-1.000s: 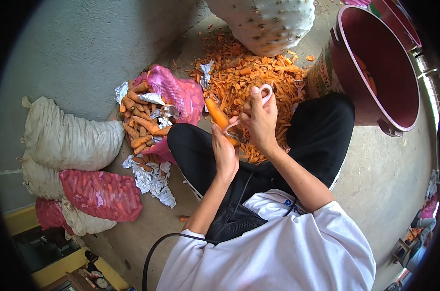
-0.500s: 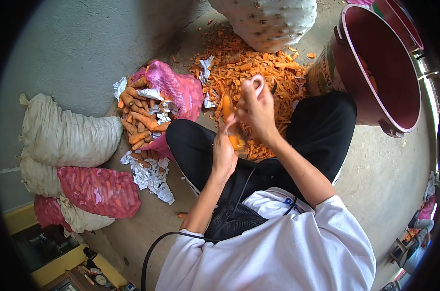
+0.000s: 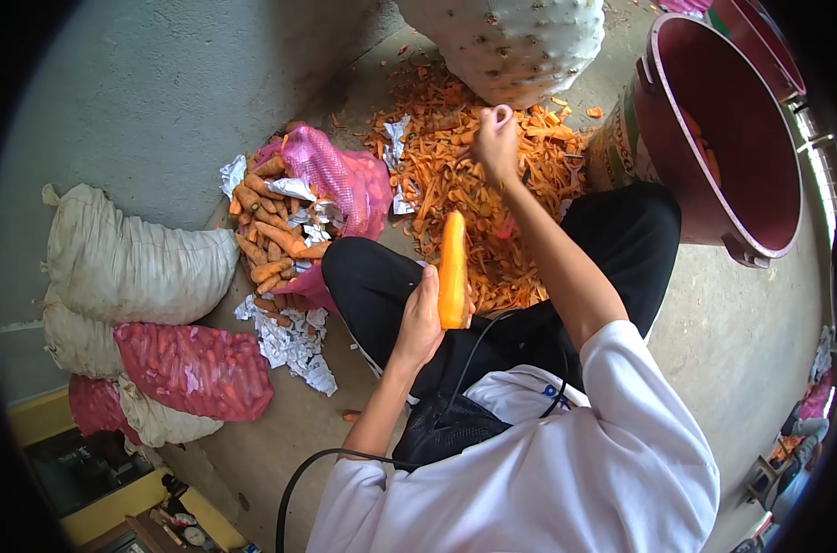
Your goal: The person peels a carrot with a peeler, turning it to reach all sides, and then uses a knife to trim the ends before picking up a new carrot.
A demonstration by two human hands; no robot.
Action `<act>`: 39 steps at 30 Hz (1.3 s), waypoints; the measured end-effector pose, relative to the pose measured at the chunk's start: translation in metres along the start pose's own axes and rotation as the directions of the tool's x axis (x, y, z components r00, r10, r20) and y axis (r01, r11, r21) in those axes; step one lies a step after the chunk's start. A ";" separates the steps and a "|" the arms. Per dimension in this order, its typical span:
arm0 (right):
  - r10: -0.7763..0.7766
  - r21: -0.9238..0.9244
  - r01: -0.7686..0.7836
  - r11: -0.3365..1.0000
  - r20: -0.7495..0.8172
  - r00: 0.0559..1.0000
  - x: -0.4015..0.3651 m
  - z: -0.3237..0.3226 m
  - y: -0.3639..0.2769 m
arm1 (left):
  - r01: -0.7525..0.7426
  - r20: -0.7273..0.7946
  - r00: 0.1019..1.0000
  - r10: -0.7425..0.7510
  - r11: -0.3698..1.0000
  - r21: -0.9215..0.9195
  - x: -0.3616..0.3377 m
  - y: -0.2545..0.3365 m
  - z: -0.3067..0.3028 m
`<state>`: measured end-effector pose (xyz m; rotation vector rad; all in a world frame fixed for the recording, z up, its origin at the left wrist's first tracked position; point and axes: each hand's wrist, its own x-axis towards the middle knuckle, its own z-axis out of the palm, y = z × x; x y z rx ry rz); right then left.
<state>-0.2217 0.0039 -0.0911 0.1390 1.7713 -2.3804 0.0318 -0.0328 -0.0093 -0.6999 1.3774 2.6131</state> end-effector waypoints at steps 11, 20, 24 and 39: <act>0.020 0.362 -0.140 0.921 0.315 0.949 -0.088 -0.012 -0.097 | -0.031 -0.087 0.996 0.000 0.937 -0.347 0.035 -0.011 -0.015; 0.098 0.519 -0.229 0.824 0.268 0.958 -0.161 -0.005 -0.109 | -0.104 -0.185 0.982 0.039 0.928 -0.358 0.033 0.006 0.018; 0.089 0.512 -0.204 0.835 0.240 0.967 -0.163 -0.007 -0.103 | -0.126 -0.097 0.990 0.097 0.926 -0.355 0.033 -0.001 0.009; 0.173 0.412 -0.296 0.861 0.310 0.935 -0.153 -0.003 -0.106 | -0.108 -0.170 0.982 0.081 0.981 -0.162 0.029 0.005 0.015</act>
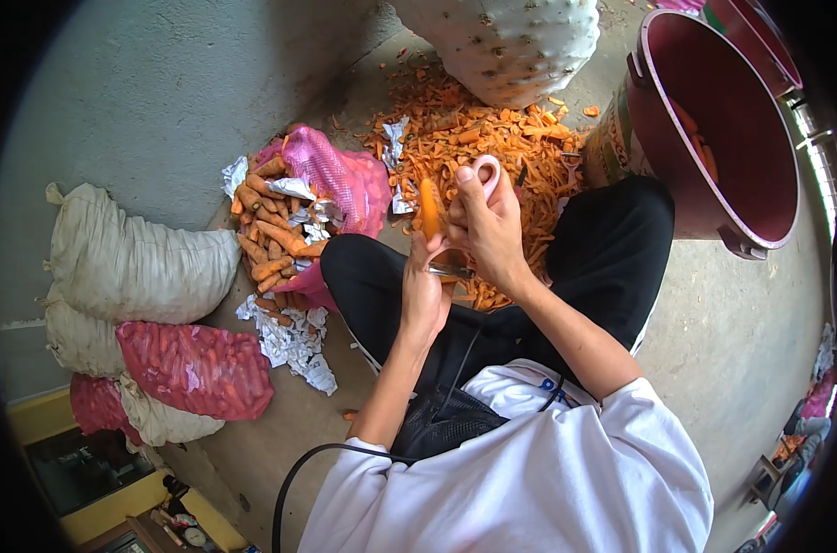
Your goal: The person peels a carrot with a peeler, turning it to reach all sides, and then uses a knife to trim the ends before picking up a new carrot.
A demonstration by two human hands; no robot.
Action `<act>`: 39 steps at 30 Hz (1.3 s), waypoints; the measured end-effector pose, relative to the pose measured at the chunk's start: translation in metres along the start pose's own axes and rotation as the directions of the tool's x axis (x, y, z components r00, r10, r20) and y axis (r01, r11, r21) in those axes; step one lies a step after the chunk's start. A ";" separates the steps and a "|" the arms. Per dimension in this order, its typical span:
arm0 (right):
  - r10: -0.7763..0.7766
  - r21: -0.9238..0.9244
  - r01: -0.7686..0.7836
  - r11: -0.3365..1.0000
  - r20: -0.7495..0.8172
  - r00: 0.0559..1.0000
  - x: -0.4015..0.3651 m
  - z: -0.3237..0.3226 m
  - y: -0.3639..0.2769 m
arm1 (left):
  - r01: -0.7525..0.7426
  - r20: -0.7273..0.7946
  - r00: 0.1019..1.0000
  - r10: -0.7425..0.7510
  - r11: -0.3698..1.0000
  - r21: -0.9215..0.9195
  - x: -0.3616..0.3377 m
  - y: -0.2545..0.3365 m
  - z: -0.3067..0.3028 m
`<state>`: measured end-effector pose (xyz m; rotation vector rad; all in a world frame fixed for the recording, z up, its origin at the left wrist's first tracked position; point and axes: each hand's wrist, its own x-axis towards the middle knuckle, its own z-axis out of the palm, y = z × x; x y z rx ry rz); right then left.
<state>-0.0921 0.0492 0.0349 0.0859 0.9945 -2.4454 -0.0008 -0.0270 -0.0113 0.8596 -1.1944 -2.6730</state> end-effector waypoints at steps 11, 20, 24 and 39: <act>0.065 -0.029 -0.062 0.998 0.114 0.991 0.014 -0.007 0.010 | -0.075 -0.037 0.996 0.078 0.996 0.054 0.006 -0.009 -0.012; -0.053 -0.109 0.052 0.993 -0.008 0.999 0.031 -0.014 0.002 | -0.061 -0.056 0.996 0.064 0.996 0.058 -0.007 -0.022 0.005; 0.050 0.006 -0.050 0.999 0.012 0.999 0.036 -0.023 -0.003 | -0.059 0.011 0.998 0.058 0.986 0.155 -0.005 -0.025 -0.008; -0.289 -0.091 0.295 0.951 0.075 0.954 0.101 -0.034 -0.020 | 0.064 0.011 0.998 -0.064 0.997 -0.040 0.002 0.008 -0.003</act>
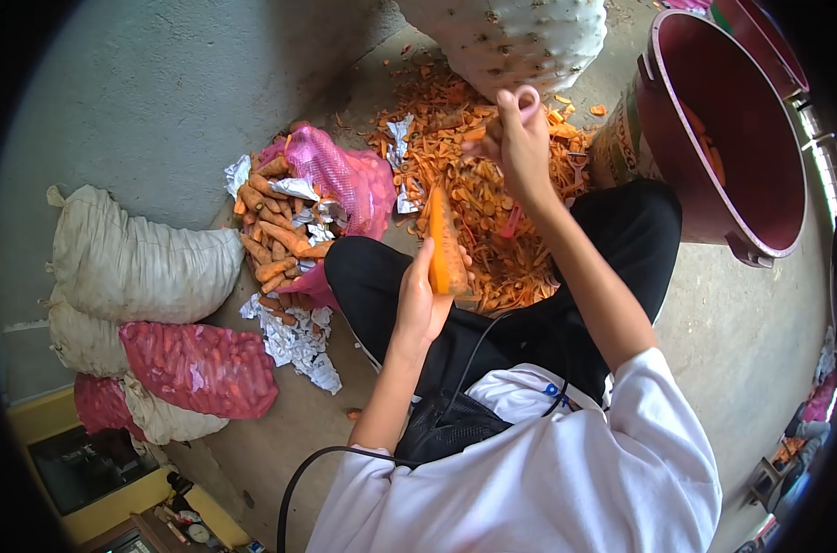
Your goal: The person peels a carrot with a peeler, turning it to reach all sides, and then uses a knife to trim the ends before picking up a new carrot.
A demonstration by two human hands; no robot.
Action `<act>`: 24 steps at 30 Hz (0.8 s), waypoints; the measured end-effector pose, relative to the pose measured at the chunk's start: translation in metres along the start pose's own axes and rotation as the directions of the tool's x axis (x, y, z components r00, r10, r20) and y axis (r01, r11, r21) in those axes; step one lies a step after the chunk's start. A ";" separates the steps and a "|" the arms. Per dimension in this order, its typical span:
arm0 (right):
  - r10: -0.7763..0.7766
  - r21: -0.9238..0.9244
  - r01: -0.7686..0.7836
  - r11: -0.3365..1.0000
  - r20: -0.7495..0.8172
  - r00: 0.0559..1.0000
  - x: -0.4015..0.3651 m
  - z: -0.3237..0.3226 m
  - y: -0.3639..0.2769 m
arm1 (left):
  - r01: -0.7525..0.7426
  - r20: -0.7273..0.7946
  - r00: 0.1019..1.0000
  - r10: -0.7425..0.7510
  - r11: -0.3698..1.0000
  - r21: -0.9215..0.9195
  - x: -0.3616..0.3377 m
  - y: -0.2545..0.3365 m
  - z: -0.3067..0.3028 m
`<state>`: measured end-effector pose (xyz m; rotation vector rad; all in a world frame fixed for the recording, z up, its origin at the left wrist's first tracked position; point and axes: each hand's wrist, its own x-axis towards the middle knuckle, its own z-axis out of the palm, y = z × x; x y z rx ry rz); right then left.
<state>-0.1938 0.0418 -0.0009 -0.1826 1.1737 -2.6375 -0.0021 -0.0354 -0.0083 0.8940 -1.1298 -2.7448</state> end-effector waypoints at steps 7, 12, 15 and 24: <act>0.119 0.149 -0.105 0.983 -0.090 0.989 -0.100 0.042 -0.027 | -0.039 -0.065 0.997 0.030 0.988 -0.146 0.012 -0.005 0.004; 0.110 0.173 -0.095 0.980 -0.075 0.991 -0.112 0.042 -0.016 | -0.046 0.078 0.995 0.066 0.973 -0.227 0.006 -0.003 0.000; 0.108 0.127 -0.098 0.987 -0.080 0.991 -0.112 0.043 -0.015 | -0.061 0.075 0.994 0.075 0.983 -0.175 0.004 -0.002 0.004; 0.035 0.151 -0.006 0.988 -0.186 0.982 -0.109 0.043 -0.021 | -0.171 -0.048 0.985 0.168 0.983 -0.070 0.007 -0.009 0.013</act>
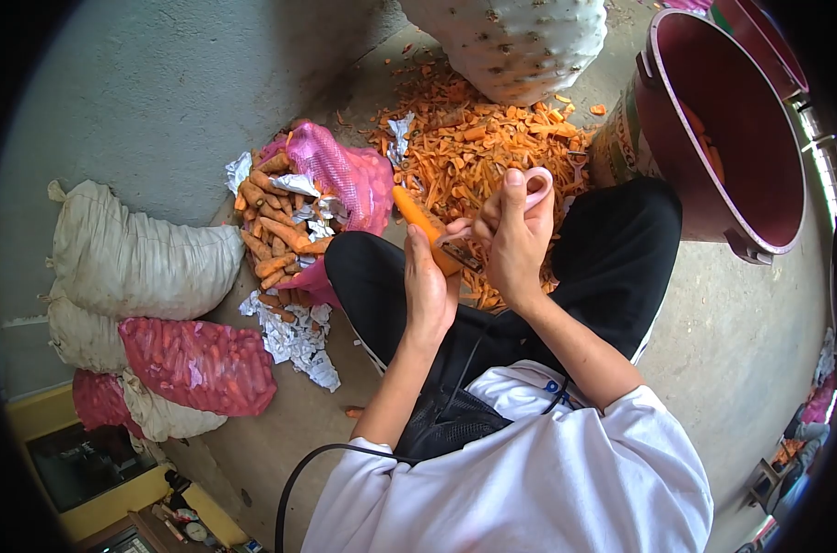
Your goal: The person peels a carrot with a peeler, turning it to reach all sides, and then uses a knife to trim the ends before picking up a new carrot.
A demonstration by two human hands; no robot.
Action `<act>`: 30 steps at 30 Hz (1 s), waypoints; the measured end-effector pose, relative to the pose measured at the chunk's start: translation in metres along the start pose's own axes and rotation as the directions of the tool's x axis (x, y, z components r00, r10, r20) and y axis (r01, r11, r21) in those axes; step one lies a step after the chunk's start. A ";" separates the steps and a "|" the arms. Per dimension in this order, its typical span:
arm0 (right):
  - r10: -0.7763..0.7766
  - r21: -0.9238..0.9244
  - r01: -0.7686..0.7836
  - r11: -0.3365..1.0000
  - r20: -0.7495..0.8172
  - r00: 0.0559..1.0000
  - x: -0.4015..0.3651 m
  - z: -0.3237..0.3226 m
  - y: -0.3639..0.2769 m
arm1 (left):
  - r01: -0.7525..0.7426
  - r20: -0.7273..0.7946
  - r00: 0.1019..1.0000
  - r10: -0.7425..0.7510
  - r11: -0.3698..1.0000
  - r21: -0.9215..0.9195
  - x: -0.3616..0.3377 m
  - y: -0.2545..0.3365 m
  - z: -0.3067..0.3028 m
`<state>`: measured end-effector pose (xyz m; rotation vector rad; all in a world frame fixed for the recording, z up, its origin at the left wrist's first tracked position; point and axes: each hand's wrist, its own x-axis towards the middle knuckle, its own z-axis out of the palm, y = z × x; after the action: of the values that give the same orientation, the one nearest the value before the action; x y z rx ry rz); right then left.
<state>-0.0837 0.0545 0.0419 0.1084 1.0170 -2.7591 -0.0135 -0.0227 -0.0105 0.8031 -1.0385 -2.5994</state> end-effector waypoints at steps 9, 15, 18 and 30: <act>0.247 -0.062 -0.239 0.969 0.237 0.940 0.008 -0.008 0.004 | 0.076 0.132 0.988 -0.082 0.996 0.051 -0.009 0.000 -0.011; 0.176 -0.117 -0.157 0.981 0.175 0.969 0.017 -0.005 0.012 | 0.082 0.019 0.996 -0.085 0.986 0.148 -0.009 -0.002 -0.007; 0.147 -0.177 -0.116 0.977 0.176 0.973 0.037 -0.010 0.014 | 0.118 -0.018 0.993 -0.117 0.984 0.135 -0.020 -0.013 -0.001; 0.285 -0.057 -0.280 0.958 0.122 0.951 0.021 -0.003 -0.007 | 0.066 0.007 0.998 -0.069 0.977 0.204 -0.018 0.009 0.011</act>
<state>-0.1058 0.0577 0.0413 0.0630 0.9405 -2.4522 -0.0049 -0.0160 0.0097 0.8816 -1.3209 -2.5863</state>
